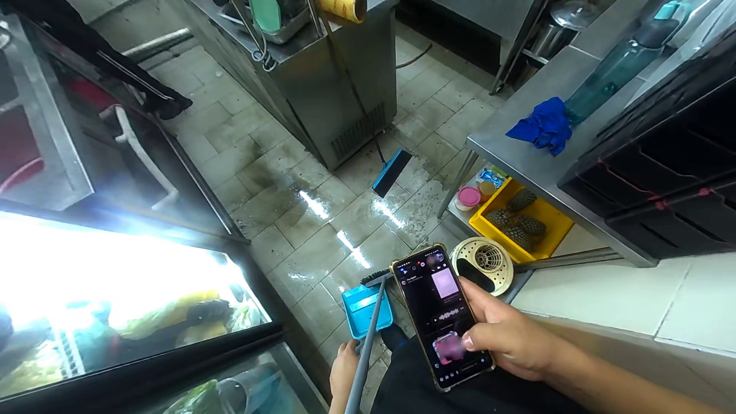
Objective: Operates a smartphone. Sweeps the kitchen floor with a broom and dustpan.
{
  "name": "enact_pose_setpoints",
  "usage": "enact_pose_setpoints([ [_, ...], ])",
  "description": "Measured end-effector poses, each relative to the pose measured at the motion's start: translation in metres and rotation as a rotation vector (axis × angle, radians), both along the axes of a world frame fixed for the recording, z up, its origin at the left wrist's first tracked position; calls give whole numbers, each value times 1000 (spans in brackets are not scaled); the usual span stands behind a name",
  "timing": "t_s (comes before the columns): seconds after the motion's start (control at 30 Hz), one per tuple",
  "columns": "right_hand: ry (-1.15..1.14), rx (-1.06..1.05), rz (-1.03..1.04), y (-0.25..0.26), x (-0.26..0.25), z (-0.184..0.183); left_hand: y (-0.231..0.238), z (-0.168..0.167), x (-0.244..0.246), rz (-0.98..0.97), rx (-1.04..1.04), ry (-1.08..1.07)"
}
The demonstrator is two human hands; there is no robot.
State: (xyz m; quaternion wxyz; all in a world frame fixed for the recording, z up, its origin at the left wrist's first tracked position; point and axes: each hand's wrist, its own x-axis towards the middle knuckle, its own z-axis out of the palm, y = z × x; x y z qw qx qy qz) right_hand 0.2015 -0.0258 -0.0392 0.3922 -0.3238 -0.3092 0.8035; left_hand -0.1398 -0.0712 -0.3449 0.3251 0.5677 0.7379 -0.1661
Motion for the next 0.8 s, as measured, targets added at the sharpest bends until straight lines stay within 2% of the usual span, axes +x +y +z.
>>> enact_pose_setpoints([
  [0.47,-62,99,8,-3,-4,-2,2,5,1,-3,-6,-3],
  [0.8,-194,124,-3,-4,-6,-1,1,6,2,2,2,-11],
])
